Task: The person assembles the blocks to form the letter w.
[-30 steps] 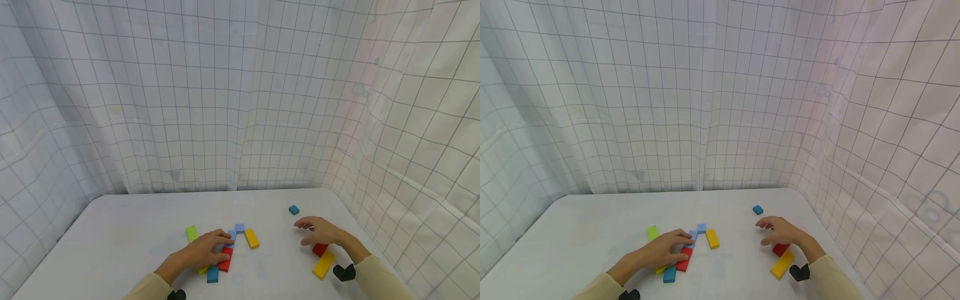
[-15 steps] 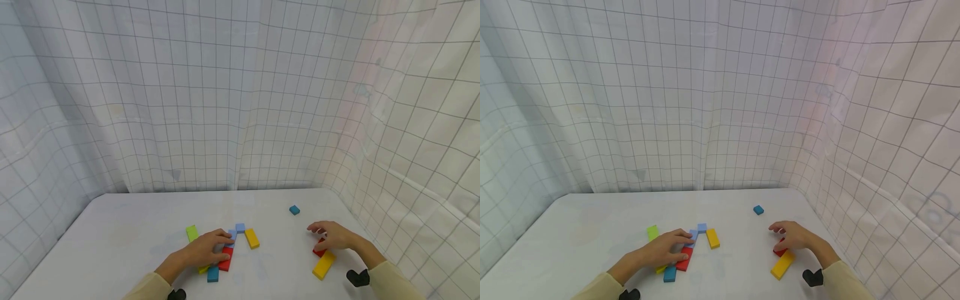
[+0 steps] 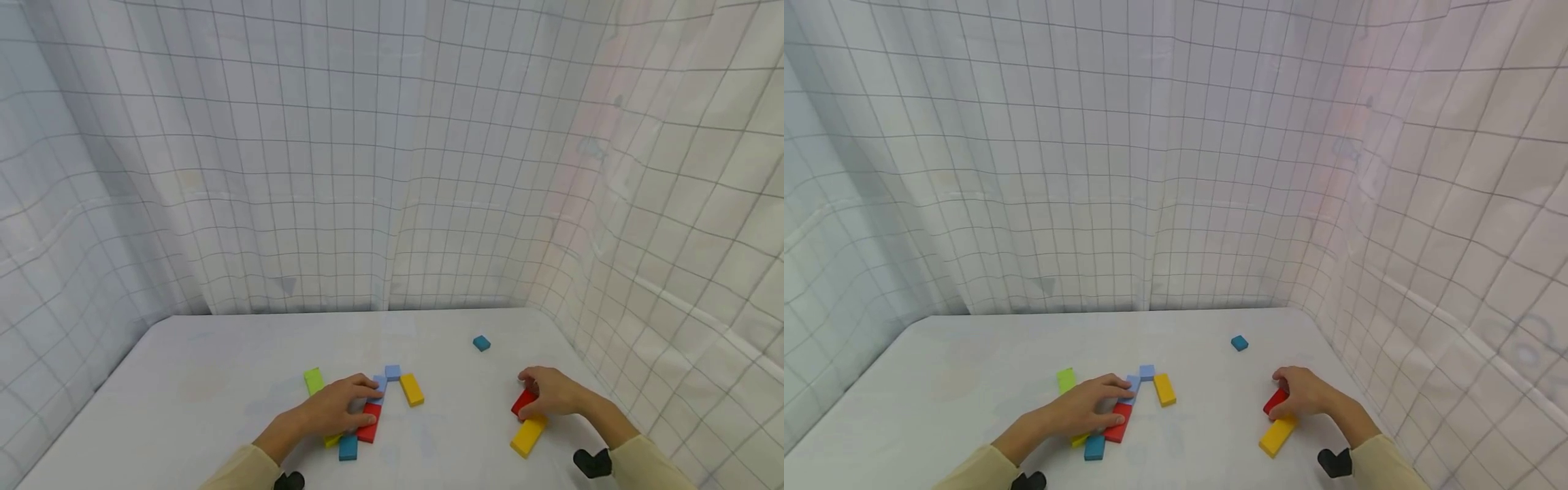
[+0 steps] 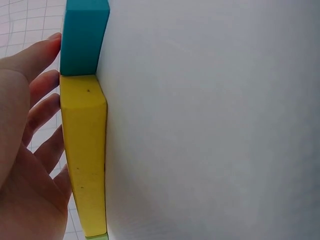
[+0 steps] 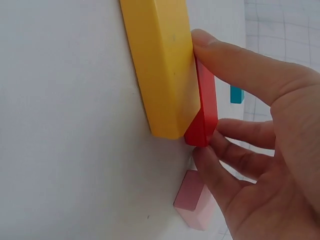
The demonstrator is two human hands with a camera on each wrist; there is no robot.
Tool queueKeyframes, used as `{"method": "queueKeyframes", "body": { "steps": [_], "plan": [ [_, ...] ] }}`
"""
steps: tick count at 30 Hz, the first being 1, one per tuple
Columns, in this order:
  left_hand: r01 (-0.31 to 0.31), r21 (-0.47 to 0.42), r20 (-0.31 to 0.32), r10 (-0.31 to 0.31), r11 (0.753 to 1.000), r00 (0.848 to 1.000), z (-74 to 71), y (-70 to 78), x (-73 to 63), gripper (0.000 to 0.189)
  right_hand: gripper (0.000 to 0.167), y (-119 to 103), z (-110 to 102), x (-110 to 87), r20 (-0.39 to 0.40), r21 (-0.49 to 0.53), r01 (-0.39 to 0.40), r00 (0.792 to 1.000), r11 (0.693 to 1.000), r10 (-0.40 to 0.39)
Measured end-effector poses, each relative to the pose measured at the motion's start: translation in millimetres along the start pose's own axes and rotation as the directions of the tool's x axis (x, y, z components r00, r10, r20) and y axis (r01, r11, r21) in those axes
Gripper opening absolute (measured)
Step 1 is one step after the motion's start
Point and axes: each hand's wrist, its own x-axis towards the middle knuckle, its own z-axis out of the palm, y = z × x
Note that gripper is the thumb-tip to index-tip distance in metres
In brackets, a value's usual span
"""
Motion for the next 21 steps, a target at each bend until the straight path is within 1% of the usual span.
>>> {"method": "queueKeyframes", "body": {
  "steps": [3, 5, 8, 13, 21],
  "plan": [
    [0.004, 0.005, 0.002, -0.004, 1.0, 1.0, 0.1, 0.7, 0.7, 0.045, 0.053, 0.2, 0.3, -0.1, -0.018, -0.02, -0.053, 0.998, 0.998, 0.053],
    [0.009, 0.009, 0.002, -0.009, 1.0, 1.0, 0.3, 0.7, 0.9, 0.045, 0.049, 0.7, 0.4, 0.2, -0.02, -0.022, -0.06, 0.998, 0.998, 0.059],
    [0.01, 0.018, 0.001, -0.01, 1.0, 1.0, 0.0, 0.8, 0.5, 0.046, 0.046, 1.7, 0.8, 0.7, -0.016, 0.01, -0.059, 0.998, 0.998, 0.06],
    [0.002, 0.014, -0.001, -0.002, 1.0, 1.0, -0.6, 0.9, -0.6, 0.046, 0.05, 2.9, 2.1, 2.6, 0.005, 0.073, -0.065, 0.998, 0.995, 0.064],
    [0.012, 0.006, -0.002, -0.012, 1.0, 1.0, 0.4, 0.7, -0.7, 0.046, 0.057, 2.2, 5.7, 5.2, 0.015, 0.11, -0.005, 1.0, 0.994, 0.004]
  ]
}}
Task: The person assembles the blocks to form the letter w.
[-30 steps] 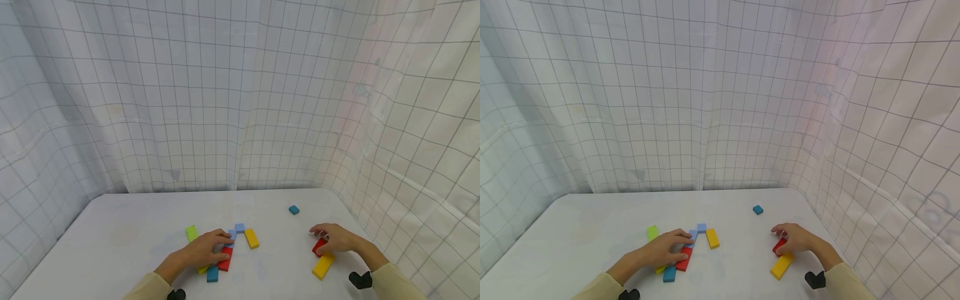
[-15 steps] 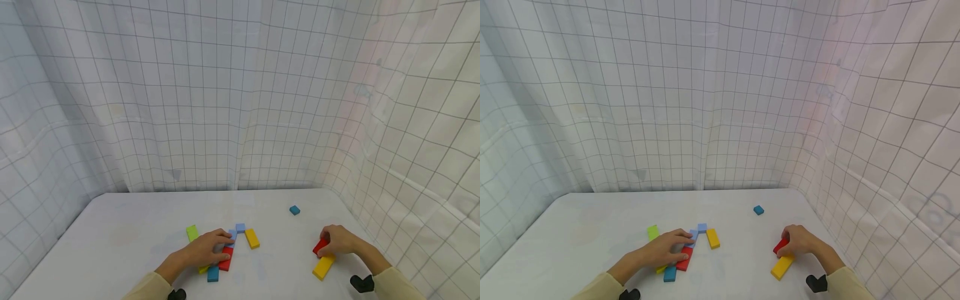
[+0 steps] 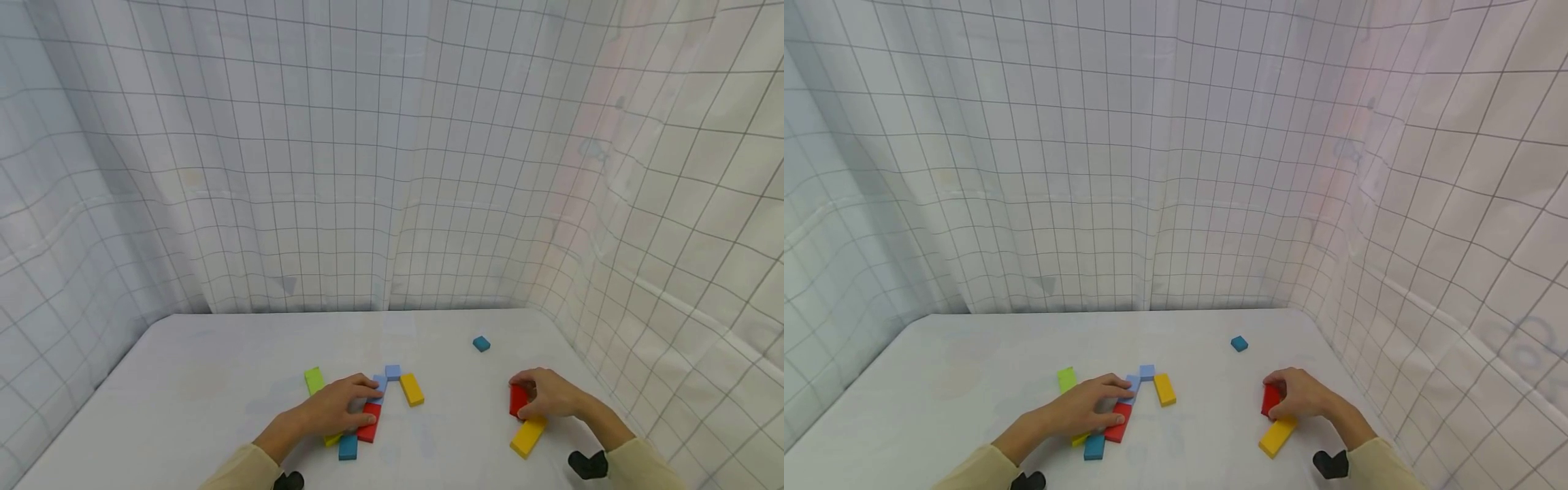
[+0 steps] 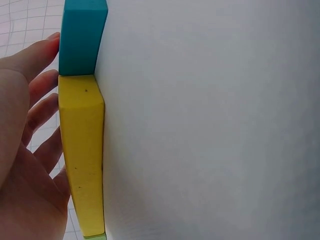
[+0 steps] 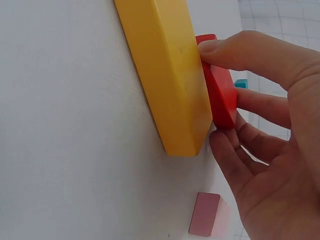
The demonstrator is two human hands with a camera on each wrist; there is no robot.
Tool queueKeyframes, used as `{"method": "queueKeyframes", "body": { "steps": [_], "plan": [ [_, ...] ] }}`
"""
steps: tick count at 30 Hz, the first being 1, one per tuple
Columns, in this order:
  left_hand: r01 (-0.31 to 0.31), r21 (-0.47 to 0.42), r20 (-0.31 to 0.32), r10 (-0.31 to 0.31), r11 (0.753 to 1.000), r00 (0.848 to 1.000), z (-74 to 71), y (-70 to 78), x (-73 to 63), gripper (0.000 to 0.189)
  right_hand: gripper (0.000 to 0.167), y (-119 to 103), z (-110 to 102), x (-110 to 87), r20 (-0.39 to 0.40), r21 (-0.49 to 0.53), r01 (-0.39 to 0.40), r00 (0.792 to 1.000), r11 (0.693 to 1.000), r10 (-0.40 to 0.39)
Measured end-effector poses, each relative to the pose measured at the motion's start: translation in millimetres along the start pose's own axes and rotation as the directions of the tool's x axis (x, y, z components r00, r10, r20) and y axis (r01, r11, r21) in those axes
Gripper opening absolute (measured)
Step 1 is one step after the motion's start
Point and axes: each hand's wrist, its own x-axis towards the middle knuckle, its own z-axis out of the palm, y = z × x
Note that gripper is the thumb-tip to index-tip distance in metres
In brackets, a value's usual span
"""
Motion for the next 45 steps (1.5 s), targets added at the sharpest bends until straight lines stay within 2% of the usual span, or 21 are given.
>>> {"method": "queueKeyframes", "body": {
  "steps": [7, 20, 26, 29, 35, 45],
  "plan": [
    [-0.002, 0.009, -0.001, 0.002, 1.0, 1.0, -1.9, -0.9, 0.3, 0.046, 0.058, -5, 4, 5.7, -0.04, 0.033, 0.025, 0.999, 0.999, -0.024],
    [-0.009, 0.003, 0.002, 0.009, 1.0, 1.0, -2.0, -0.5, 1.6, 0.046, 0.059, -27, 19, 20.0, -0.05, 0.045, 0.086, 0.995, 0.995, -0.084],
    [-0.006, 0.022, 0.0, 0.006, 1.0, 1.0, -3.2, -0.8, 0.2, 0.046, 0.059, -45, 27, 29.2, -0.016, 0.064, 0.155, 0.988, 0.986, -0.155],
    [-0.007, 0.003, 0.0, 0.007, 1.0, 1.0, -3.8, 0.8, -0.6, 0.045, 0.059, -53, 31, 33.4, -0.002, 0.065, 0.187, 0.982, 0.98, -0.188],
    [-0.007, -0.004, 0.005, 0.007, 1.0, 1.0, -3.4, 2.8, -0.6, 0.046, 0.058, -68, 40, 39.4, 0.015, 0.069, 0.208, 0.978, 0.976, -0.209],
    [0.004, 0.027, 0.006, -0.004, 1.0, 1.0, -2.1, -0.8, 1.9, 0.045, 0.051, -83, 54, 42.6, 0.075, 0.066, 0.277, 0.957, 0.959, -0.282]
  ]
}}
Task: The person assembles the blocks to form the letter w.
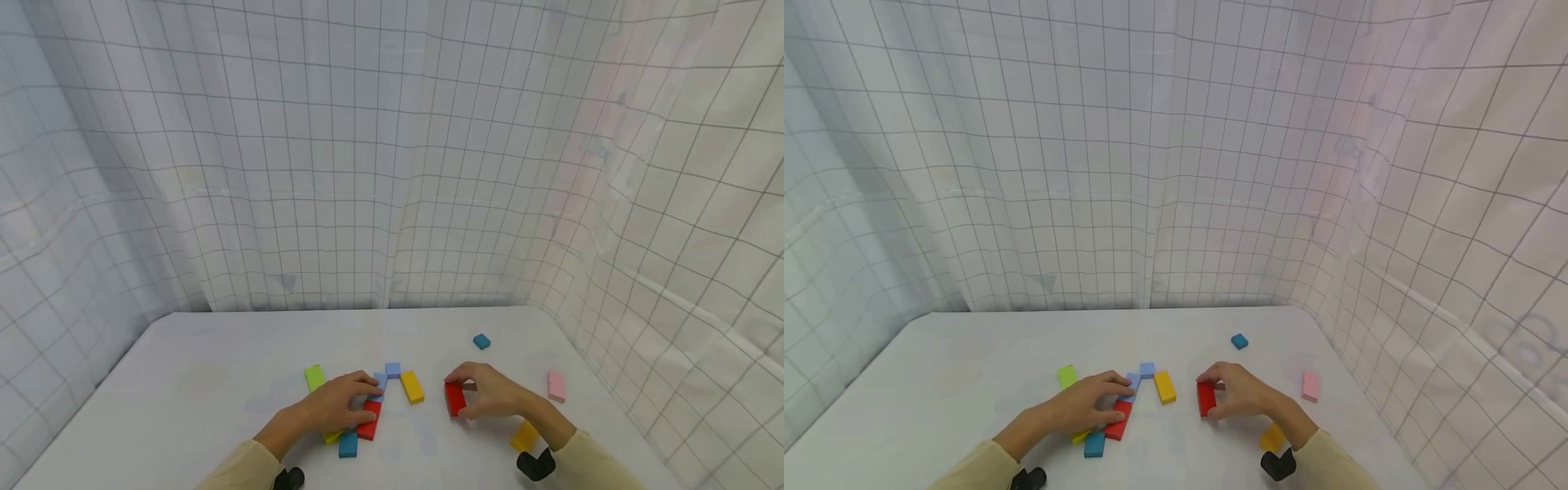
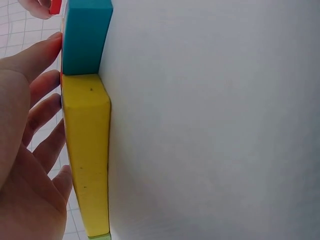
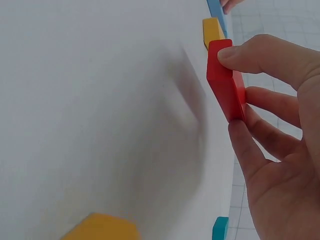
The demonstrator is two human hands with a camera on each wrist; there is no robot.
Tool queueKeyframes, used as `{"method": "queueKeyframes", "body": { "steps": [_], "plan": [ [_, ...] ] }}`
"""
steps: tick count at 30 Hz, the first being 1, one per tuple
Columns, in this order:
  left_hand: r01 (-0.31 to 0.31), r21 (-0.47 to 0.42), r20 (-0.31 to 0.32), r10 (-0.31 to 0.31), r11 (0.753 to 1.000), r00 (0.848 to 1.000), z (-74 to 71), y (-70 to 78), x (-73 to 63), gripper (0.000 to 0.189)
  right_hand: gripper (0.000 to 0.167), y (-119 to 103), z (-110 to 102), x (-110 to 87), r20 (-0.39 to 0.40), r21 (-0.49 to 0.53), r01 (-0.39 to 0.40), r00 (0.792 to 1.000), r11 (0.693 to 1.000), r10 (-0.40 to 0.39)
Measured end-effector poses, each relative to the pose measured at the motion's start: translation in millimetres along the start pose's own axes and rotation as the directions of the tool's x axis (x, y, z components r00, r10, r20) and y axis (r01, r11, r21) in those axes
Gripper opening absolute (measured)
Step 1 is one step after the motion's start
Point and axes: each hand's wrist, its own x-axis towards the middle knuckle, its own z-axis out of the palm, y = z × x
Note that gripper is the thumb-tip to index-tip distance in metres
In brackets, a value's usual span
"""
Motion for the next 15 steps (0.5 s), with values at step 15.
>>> {"method": "queueKeyframes", "body": {
  "steps": [15],
  "plan": [
    [0.0, 0.004, 0.002, 0.0, 1.0, 1.0, 0.5, 0.1, 0.0, 0.044, 0.049, -17, 22, 4.9, 0.082, -0.061, 0.082, 0.994, 0.995, -0.077]
  ]
}}
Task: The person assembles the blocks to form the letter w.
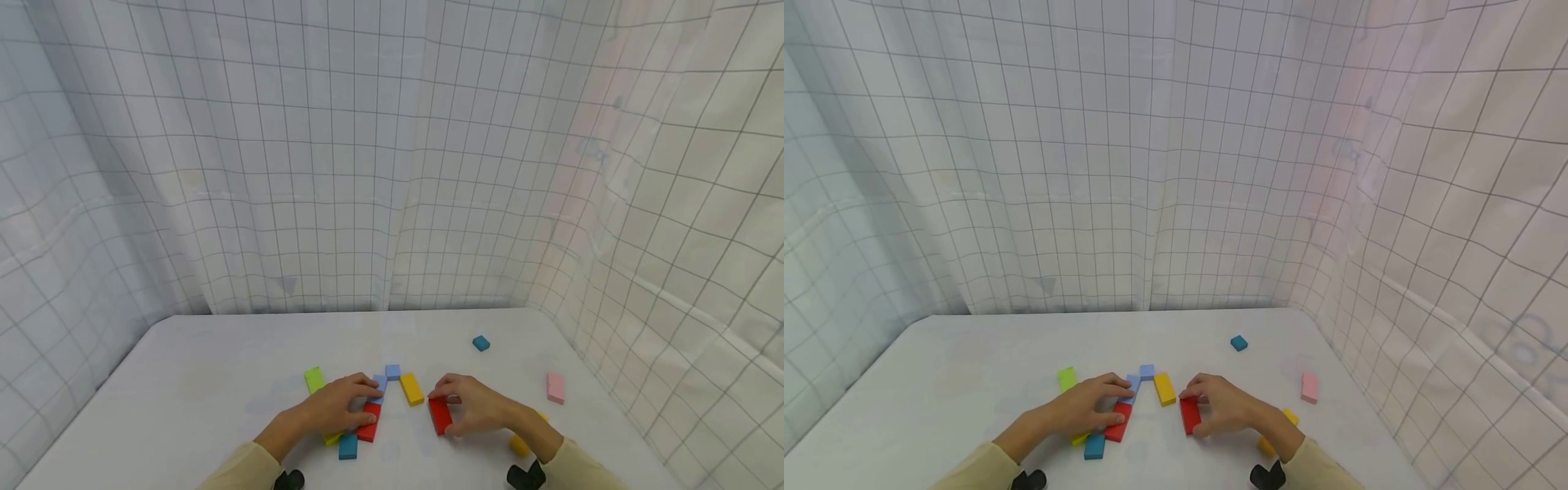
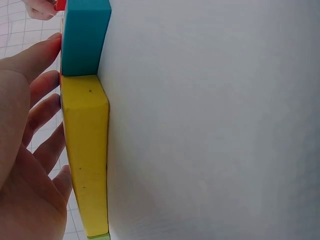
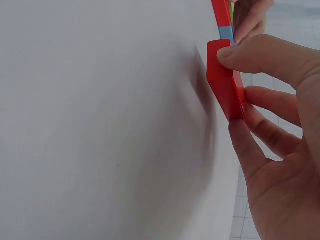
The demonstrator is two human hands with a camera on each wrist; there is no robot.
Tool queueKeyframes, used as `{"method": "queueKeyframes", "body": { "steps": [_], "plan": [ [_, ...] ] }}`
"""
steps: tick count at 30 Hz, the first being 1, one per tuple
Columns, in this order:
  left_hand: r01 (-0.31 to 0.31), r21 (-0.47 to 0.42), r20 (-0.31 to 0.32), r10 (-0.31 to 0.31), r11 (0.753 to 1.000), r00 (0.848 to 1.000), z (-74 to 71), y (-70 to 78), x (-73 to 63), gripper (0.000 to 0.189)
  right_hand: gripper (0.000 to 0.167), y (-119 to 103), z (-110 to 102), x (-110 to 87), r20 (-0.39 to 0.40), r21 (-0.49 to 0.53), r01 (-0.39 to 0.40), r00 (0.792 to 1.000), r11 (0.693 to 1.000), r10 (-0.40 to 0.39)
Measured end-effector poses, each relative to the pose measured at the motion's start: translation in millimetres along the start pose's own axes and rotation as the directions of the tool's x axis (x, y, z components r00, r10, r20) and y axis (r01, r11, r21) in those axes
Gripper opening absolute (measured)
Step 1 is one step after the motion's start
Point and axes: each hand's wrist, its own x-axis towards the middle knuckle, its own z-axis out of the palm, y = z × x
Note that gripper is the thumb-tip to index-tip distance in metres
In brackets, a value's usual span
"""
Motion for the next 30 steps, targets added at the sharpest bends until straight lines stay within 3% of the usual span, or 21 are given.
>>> {"method": "queueKeyframes", "body": {
  "steps": [12, 17, 21, 30],
  "plan": [
    [0.007, -0.004, -0.003, -0.007, 1.0, 1.0, 1.8, 0.9, -1.2, 0.045, 0.052, -12, 10, 6.8, 0.053, -0.008, 0.115, 0.992, 0.993, -0.114],
    [0.005, -0.003, -0.002, -0.005, 1.0, 1.0, 1.9, 0.6, -1.1, 0.045, 0.047, -14, 12, 6.4, 0.046, -0.079, 0.161, 0.986, 0.984, -0.158],
    [0.001, 0.005, -0.004, -0.001, 1.0, 1.0, 1.4, 0.4, -1.2, 0.045, 0.045, -12, 11, 2.3, 0.013, -0.103, 0.136, 0.991, 0.985, -0.135],
    [0.0, -0.004, -0.01, 0.0, 1.0, 1.0, 3.0, -1.0, -0.7, 0.045, 0.043, -5, 12, -3.7, 0.031, -0.02, 0.1, 0.995, 0.995, -0.099]
  ]
}}
